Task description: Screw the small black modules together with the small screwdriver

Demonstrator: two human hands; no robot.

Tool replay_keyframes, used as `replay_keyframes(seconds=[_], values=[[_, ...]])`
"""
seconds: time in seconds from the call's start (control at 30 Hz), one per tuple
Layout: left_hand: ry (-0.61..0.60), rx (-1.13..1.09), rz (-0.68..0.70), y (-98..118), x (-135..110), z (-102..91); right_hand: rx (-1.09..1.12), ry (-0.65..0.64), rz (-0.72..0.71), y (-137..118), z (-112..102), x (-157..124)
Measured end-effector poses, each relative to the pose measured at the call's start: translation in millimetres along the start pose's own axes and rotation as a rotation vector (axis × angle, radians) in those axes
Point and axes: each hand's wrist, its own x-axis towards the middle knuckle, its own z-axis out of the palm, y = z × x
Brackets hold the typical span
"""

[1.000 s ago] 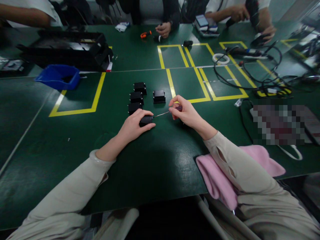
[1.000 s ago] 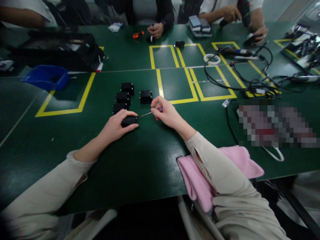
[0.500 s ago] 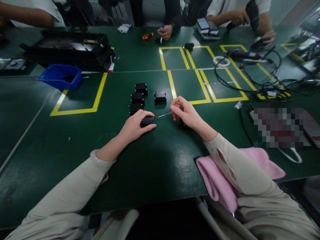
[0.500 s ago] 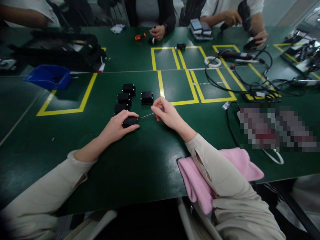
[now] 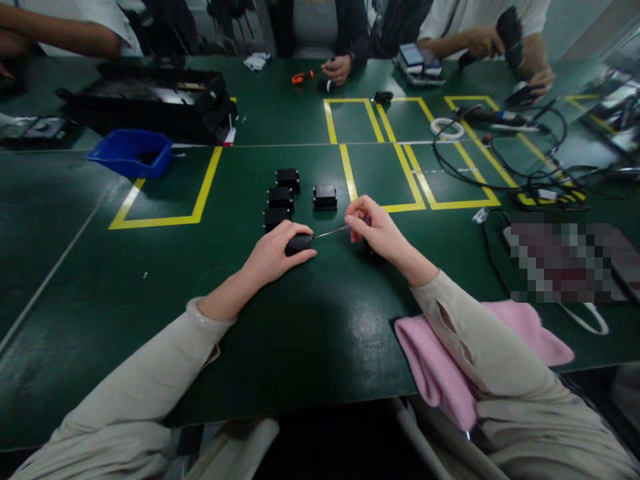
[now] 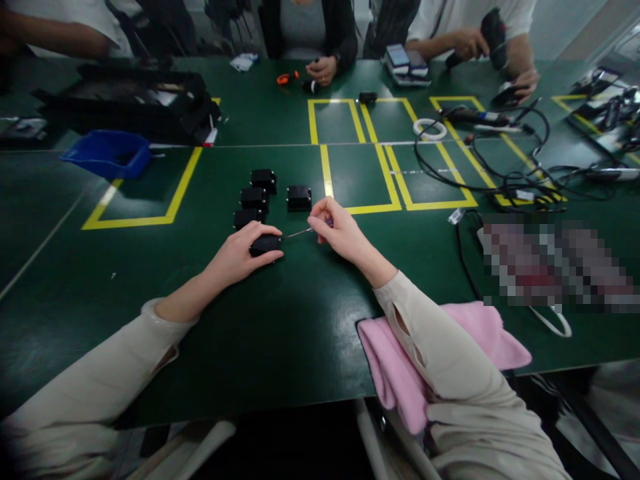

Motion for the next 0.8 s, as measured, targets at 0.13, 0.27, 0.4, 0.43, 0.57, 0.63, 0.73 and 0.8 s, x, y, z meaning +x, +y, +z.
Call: replay_keyframes(seconds=[0.13, 0.27, 0.4, 0.43, 0.57, 0.63, 0.73, 0.8], values=[[0.005, -0.003, -0.001, 0.5, -0.4, -0.6, 0.011, -0.007, 0.0, 0.3, 1.2, -0.1], [0.001, -0.001, -0.003, 0.6, -0.6, -1.0, -0.005, 0.0, 0.001, -1.3, 0.5, -0.6], [-0.002, 0.003, -0.004, -0.2, -0.7, -0.5, 0.006, -0.003, 0.002, -3.2, -0.1, -0.1], [0.0, 0.003, -0.003, -0.6, -0.8, -0.3, 0.009, -0.003, 0.002, -3.5, 0.0, 0.0], [-0.001, 0.004, -0.001, -1.4, -1.3, 0.0, 0.011, 0.004, 0.013, -3.8, 1.4, -0.1], [0.002, 0.002, 0.002, -1.1, -1.2, -0.2, 0.029, -0.008, 0.025, -3.4, 2.2, -0.7], [0.001, 0.002, 0.001, -0.4, -0.7, -0.2, 0.045, -0.021, 0.028, -2.6, 2.2, -1.4], [-0.003, 0.0, -0.007, -0.1, -0.3, 0.1, 0.015, -0.017, 0.022, -2.4, 1.2, -1.4]])
